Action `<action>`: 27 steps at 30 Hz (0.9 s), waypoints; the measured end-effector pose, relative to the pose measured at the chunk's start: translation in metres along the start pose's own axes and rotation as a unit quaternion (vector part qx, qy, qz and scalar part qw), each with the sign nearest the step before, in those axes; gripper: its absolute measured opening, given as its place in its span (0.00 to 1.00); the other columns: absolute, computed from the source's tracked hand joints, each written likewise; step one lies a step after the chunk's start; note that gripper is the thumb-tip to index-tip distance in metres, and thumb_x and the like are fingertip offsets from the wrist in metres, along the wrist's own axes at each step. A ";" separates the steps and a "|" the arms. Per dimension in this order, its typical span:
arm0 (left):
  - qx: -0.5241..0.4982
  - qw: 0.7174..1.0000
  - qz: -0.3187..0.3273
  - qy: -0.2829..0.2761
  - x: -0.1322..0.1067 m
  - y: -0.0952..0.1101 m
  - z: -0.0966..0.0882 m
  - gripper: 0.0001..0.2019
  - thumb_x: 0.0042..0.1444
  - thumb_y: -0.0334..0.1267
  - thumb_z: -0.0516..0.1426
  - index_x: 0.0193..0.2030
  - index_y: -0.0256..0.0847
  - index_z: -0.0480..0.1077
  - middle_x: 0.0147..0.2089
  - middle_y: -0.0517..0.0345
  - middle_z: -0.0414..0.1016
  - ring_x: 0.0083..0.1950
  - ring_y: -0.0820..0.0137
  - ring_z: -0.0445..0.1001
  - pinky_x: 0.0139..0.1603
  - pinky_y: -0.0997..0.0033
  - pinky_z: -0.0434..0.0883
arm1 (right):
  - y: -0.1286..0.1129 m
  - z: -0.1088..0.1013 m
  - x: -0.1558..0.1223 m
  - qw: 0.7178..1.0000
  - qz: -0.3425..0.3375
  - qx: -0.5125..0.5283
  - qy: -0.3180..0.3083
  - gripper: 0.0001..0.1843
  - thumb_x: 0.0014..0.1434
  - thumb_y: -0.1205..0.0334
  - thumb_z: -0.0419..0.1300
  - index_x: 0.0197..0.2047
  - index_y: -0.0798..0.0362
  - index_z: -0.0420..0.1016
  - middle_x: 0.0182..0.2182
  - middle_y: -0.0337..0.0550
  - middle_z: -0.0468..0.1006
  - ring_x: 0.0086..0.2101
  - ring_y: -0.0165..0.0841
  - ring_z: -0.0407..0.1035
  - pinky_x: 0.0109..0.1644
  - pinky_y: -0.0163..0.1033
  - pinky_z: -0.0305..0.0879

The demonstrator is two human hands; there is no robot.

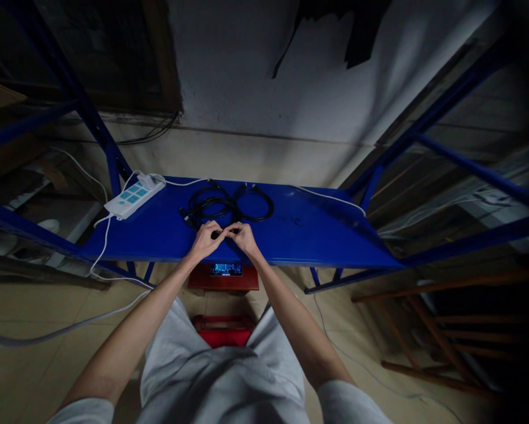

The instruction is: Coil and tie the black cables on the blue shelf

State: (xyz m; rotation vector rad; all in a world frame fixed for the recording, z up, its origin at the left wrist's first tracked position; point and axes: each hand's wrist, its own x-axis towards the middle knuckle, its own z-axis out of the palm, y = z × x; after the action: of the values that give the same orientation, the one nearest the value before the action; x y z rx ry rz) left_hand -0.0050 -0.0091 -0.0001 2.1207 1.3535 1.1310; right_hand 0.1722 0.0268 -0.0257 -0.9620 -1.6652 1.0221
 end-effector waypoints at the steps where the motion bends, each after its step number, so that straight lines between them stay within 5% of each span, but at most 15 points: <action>1: 0.001 1.000 0.000 0.003 0.000 -0.001 0.000 0.12 0.65 0.44 0.57 0.34 0.42 0.74 0.38 0.55 0.76 0.44 0.64 0.74 0.50 0.61 0.67 | 0.000 0.000 0.000 1.000 0.002 -0.004 -0.001 0.13 0.55 0.50 0.70 0.33 0.52 0.84 0.31 0.46 0.82 0.33 0.36 0.72 0.39 0.39 0.66; 6: 0.016 1.000 -0.003 -0.006 0.000 -0.005 0.002 0.10 0.66 0.39 0.55 0.34 0.42 0.74 0.39 0.56 0.76 0.44 0.64 0.73 0.51 0.61 0.67 | -0.003 0.000 0.000 1.000 -0.002 0.012 -0.014 0.14 0.56 0.49 0.68 0.33 0.53 0.82 0.33 0.46 0.82 0.35 0.37 0.73 0.42 0.39 0.67; 11: 0.026 1.000 0.004 -0.002 0.000 -0.006 0.003 0.10 0.65 0.34 0.54 0.32 0.42 0.72 0.39 0.55 0.75 0.45 0.64 0.73 0.50 0.62 0.67 | -0.007 0.001 0.000 1.000 -0.001 0.001 -0.001 0.21 0.55 0.49 0.70 0.47 0.53 0.80 0.30 0.40 0.80 0.30 0.33 0.71 0.37 0.36 0.63; 16: -0.012 1.000 0.004 0.005 0.001 -0.006 0.002 0.09 0.64 0.34 0.55 0.32 0.41 0.73 0.38 0.55 0.75 0.41 0.66 0.74 0.47 0.63 0.69 | -0.008 0.002 0.000 0.998 -0.009 -0.057 0.017 0.16 0.57 0.48 0.68 0.32 0.53 0.81 0.30 0.44 0.81 0.30 0.33 0.69 0.38 0.38 0.63; 27: -0.040 0.998 -0.020 0.044 0.002 -0.011 0.004 0.08 0.62 0.37 0.58 0.31 0.42 0.71 0.35 0.57 0.72 0.40 0.66 0.71 0.43 0.66 0.68 | -0.007 0.003 -0.002 0.996 -0.023 -0.084 0.026 0.08 0.59 0.58 0.63 0.32 0.53 0.79 0.32 0.43 0.80 0.33 0.34 0.70 0.41 0.38 0.64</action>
State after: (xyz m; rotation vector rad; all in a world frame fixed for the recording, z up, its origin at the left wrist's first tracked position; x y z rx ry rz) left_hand -0.0080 -0.0015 -0.0092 2.0003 1.3584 1.2557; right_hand 0.1687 0.0221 -0.0203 -1.0459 -1.7428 0.8309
